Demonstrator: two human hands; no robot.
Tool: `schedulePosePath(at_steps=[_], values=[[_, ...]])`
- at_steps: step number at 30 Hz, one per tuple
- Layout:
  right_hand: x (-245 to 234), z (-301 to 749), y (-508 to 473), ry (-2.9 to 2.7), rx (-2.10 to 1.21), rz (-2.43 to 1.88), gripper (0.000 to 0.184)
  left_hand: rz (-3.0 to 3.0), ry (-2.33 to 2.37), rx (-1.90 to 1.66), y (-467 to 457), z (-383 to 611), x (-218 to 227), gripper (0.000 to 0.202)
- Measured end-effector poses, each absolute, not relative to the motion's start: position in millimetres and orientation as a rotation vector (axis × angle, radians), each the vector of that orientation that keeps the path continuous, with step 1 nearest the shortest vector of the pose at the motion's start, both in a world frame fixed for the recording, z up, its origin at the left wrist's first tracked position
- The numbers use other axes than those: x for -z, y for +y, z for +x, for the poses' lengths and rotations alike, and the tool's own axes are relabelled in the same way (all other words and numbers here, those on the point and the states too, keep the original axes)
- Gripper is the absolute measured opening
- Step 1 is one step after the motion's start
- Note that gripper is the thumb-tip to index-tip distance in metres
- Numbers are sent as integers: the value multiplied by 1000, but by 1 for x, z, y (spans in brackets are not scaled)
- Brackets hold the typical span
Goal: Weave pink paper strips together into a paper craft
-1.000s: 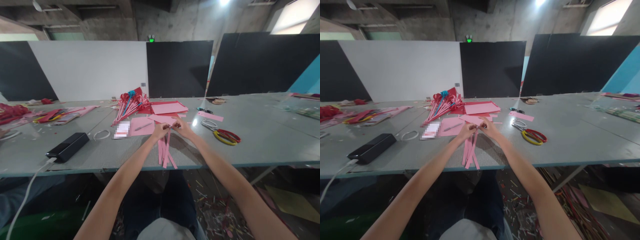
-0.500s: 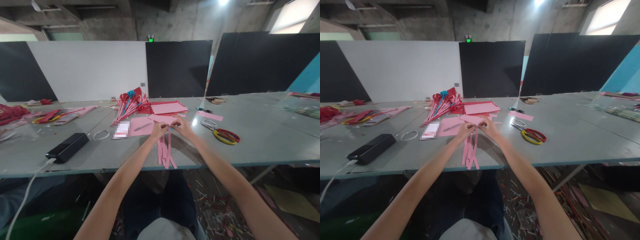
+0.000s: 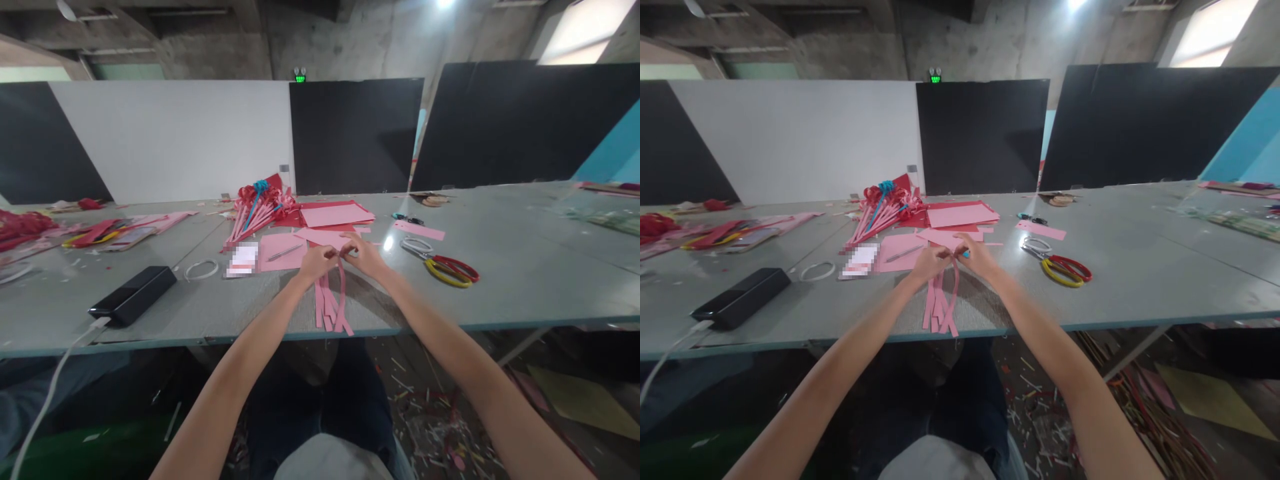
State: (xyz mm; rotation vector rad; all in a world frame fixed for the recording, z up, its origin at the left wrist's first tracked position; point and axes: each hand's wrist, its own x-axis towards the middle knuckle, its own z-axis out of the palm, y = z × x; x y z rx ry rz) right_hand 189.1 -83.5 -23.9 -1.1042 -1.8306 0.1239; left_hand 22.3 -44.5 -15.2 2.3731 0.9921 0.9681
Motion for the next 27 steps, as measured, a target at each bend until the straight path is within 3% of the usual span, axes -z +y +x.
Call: schedulePosePath(at_steps=[11, 22, 27], values=[[22, 186, -86, -1874, -43, -1116, 44, 2410, 1068, -945, -44, 20, 12, 17], [12, 178, -91, -1850, 112, -993, 5, 2054, 882, -1004, -41, 21, 4, 16], [9, 195, -84, -1468, 63, -922, 19, 2077, 946, -904, -29, 15, 9, 17]])
